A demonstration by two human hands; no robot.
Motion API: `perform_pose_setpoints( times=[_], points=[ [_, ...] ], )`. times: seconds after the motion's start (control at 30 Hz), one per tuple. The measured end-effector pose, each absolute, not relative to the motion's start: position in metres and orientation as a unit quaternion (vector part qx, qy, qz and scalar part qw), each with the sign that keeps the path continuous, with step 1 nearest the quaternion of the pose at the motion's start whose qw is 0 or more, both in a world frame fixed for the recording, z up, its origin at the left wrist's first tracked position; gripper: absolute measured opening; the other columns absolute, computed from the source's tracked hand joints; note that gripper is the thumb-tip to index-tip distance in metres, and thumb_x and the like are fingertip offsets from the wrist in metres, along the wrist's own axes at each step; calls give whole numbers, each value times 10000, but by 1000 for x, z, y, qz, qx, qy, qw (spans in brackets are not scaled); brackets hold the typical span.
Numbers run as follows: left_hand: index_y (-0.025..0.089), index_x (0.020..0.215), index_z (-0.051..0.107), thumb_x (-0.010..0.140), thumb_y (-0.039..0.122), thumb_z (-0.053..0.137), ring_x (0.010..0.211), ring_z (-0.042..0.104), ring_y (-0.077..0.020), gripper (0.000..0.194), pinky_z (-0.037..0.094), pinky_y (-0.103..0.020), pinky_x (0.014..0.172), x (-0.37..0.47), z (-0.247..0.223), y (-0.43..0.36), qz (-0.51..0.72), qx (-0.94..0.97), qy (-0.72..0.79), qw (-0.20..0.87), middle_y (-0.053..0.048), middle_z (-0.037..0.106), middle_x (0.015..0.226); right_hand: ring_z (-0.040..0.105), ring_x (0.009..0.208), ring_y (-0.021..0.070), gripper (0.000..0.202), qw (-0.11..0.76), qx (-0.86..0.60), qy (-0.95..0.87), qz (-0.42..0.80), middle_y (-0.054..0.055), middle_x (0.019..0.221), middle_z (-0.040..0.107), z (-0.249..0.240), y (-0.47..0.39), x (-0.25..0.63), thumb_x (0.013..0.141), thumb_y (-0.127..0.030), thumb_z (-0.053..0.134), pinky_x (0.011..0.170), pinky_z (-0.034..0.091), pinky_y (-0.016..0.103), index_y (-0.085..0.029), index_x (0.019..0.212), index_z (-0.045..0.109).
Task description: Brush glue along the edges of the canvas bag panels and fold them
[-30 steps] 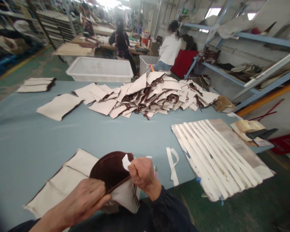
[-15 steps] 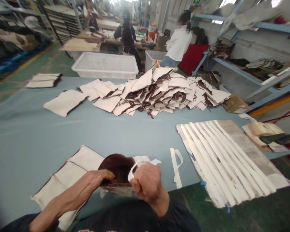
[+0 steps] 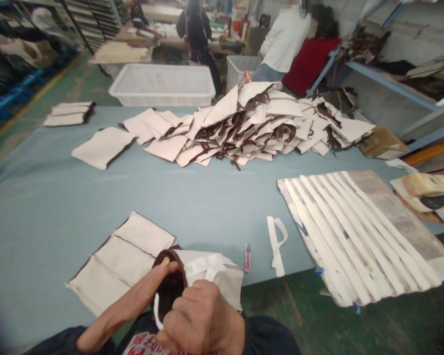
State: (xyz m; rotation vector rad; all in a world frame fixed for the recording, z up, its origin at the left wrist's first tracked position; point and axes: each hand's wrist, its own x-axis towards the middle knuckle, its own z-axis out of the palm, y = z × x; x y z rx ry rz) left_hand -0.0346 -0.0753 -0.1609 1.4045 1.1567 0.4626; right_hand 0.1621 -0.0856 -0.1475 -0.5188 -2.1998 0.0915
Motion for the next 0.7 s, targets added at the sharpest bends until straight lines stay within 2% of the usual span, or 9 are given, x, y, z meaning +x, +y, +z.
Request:
perform_pose_setpoints(
  times=[0.13, 0.27, 0.43, 0.57, 0.63, 0.7],
  points=[
    [198, 1164, 719, 1047, 623, 165, 1155, 634, -254, 708, 443, -433, 1123, -37, -155, -63, 193, 597, 481, 612, -92, 735, 1198, 403, 467, 133, 496, 466, -251, -845, 73, -35, 506, 470, -151, -73, 167, 1098, -278, 282, 510, 270, 325, -223, 653, 495],
    [198, 1215, 717, 1040, 641, 183, 1167, 637, -249, 716, 449, -426, 1111, -48, -144, -47, 210, 606, 447, 623, -99, 725, 1257, 482, 511, 146, 418, 514, -336, -782, 104, -14, 563, 531, -159, -54, 181, 1093, -300, 329, 551, 340, 310, -231, 718, 499],
    [151, 1148, 728, 1015, 687, 255, 1060, 678, -249, 727, 510, -382, 1006, -64, -144, -35, 203, 645, 401, 618, -125, 755, 1133, 472, 465, 153, 394, 509, -433, -741, 60, -25, 515, 513, -170, -33, 194, 1061, -288, 380, 493, 313, 306, -248, 683, 484],
    [169, 1156, 744, 1020, 672, 238, 1053, 703, -262, 727, 522, -348, 973, -74, -150, -19, 215, 668, 398, 591, -113, 773, 1136, 450, 398, 139, 472, 488, -530, -679, 143, -45, 461, 485, -170, -16, 198, 1059, -453, 378, 422, 329, 270, -253, 639, 461],
    [216, 1152, 769, 986, 681, 373, 1021, 717, -276, 634, 531, -331, 918, -77, -147, -17, 182, 716, 413, 532, -79, 785, 1130, 451, 408, 141, 537, 485, -562, -640, 197, -33, 471, 484, -165, -11, 194, 1035, -565, 381, 414, 352, 262, -254, 602, 444],
    [281, 1166, 781, 861, 672, 629, 964, 741, -286, 518, 543, -329, 846, -77, -146, -22, 166, 731, 440, 494, -45, 806, 1090, 446, 423, 138, 544, 485, -582, -615, 217, -26, 501, 495, -157, -8, 185, 1008, -595, 458, 403, 339, 259, -239, 598, 484]
  ],
)
